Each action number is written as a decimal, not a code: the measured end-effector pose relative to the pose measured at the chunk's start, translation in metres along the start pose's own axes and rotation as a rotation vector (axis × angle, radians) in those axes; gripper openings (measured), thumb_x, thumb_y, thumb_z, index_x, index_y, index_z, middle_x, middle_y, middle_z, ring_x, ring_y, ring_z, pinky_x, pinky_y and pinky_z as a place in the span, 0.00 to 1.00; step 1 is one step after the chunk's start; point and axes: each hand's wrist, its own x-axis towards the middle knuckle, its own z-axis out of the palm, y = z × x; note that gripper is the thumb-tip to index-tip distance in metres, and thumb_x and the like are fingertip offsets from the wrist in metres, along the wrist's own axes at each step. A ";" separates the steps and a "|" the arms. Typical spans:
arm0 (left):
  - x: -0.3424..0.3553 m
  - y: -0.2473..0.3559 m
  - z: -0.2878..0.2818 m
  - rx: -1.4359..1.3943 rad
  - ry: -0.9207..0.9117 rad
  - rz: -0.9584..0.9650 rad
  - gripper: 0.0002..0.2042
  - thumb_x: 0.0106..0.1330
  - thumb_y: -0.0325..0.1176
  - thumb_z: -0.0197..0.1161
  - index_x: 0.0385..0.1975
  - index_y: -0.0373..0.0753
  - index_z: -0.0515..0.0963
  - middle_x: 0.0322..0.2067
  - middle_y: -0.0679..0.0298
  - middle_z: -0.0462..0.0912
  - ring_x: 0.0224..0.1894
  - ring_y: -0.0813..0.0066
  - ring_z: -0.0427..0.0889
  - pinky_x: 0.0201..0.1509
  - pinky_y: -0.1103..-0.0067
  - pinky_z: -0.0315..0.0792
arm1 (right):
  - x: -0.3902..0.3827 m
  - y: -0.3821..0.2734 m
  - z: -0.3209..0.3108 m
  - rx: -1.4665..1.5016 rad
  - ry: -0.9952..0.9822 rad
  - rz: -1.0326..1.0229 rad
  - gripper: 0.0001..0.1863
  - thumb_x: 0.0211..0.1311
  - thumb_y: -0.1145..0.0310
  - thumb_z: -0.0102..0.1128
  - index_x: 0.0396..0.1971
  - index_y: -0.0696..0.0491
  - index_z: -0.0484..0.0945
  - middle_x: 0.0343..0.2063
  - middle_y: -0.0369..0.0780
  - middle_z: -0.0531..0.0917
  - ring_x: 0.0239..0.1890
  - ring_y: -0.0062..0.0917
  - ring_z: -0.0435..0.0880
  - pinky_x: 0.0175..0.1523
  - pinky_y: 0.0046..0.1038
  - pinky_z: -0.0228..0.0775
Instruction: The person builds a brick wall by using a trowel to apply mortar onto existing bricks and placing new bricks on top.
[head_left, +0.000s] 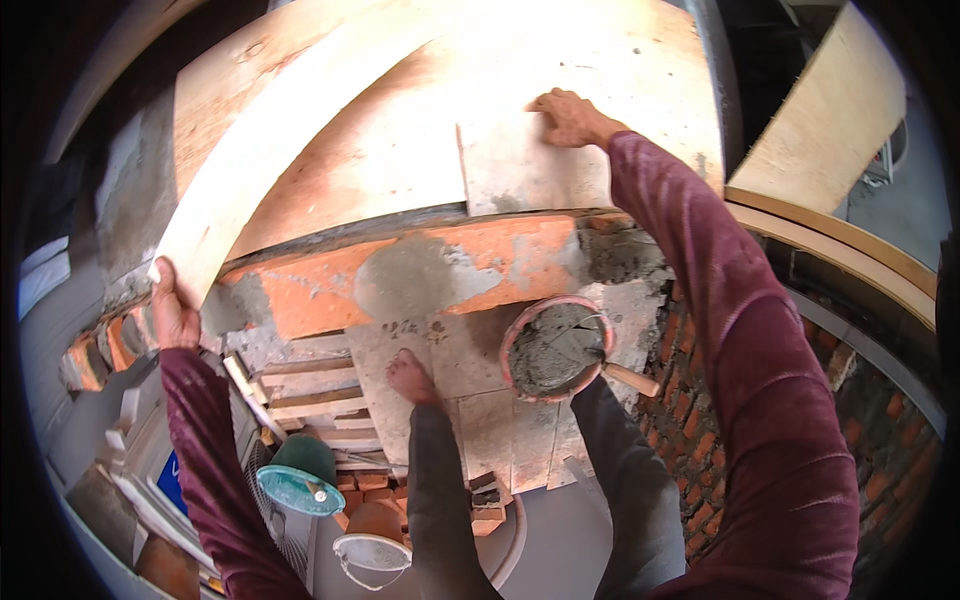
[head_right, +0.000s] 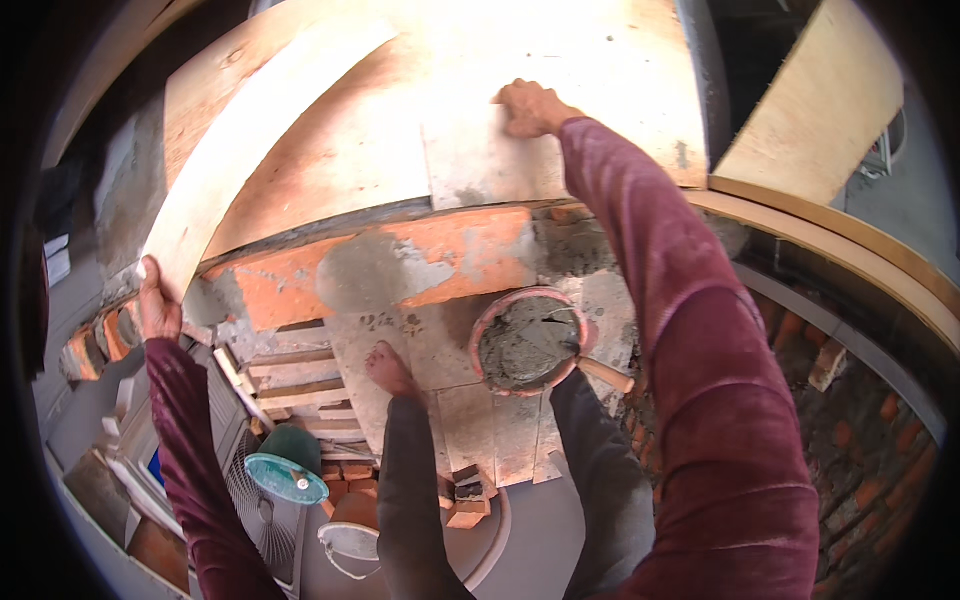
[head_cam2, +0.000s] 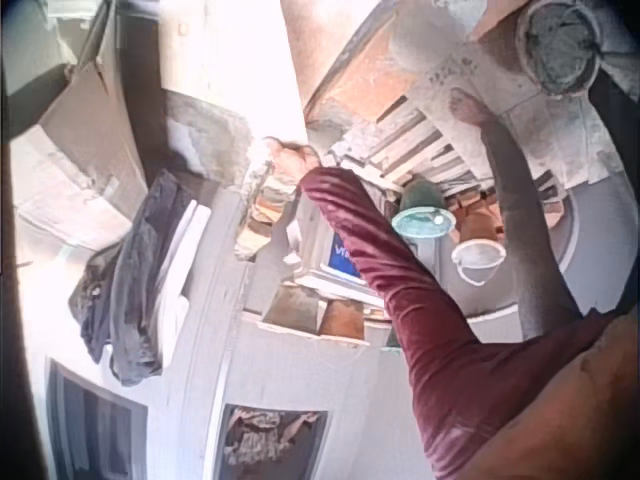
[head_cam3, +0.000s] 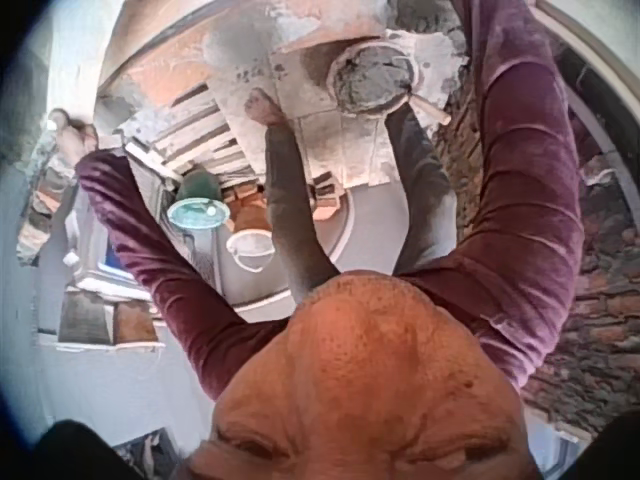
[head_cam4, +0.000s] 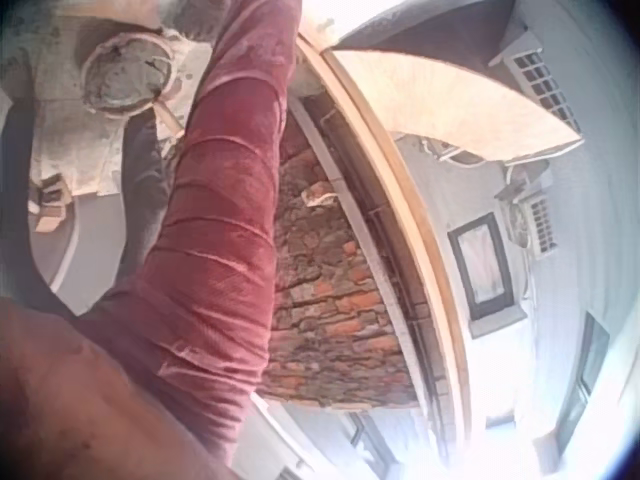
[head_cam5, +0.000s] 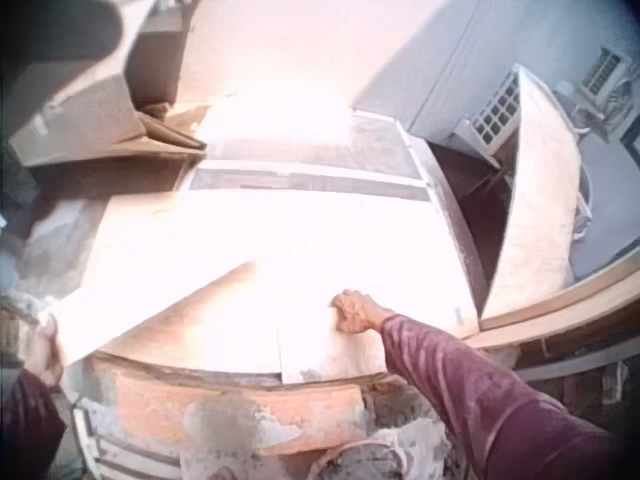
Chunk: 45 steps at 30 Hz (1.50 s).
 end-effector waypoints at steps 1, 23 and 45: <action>0.004 0.004 -0.009 -0.019 -0.054 -0.041 0.23 0.71 0.46 0.57 0.55 0.31 0.72 0.53 0.60 0.80 0.53 0.71 0.79 0.61 0.73 0.71 | 0.000 -0.008 -0.003 0.033 0.001 -0.002 0.30 0.56 0.57 0.63 0.61 0.48 0.72 0.57 0.45 0.74 0.61 0.40 0.73 0.65 0.46 0.65; 0.016 -0.116 0.232 0.269 -0.484 -0.250 0.22 0.75 0.39 0.53 0.62 0.32 0.63 0.56 0.59 0.75 0.57 0.74 0.74 0.63 0.79 0.67 | -0.264 0.010 -0.227 0.075 0.827 -0.431 0.09 0.59 0.73 0.63 0.35 0.59 0.73 0.25 0.45 0.76 0.29 0.40 0.79 0.33 0.36 0.69; -0.040 -0.183 0.334 1.993 -0.628 0.413 0.25 0.58 0.56 0.67 0.31 0.35 0.84 0.31 0.53 0.86 0.33 0.57 0.86 0.39 0.65 0.78 | -0.196 0.046 -0.187 0.249 0.681 -0.395 0.17 0.60 0.77 0.60 0.51 0.59 0.78 0.38 0.48 0.86 0.39 0.37 0.85 0.45 0.32 0.78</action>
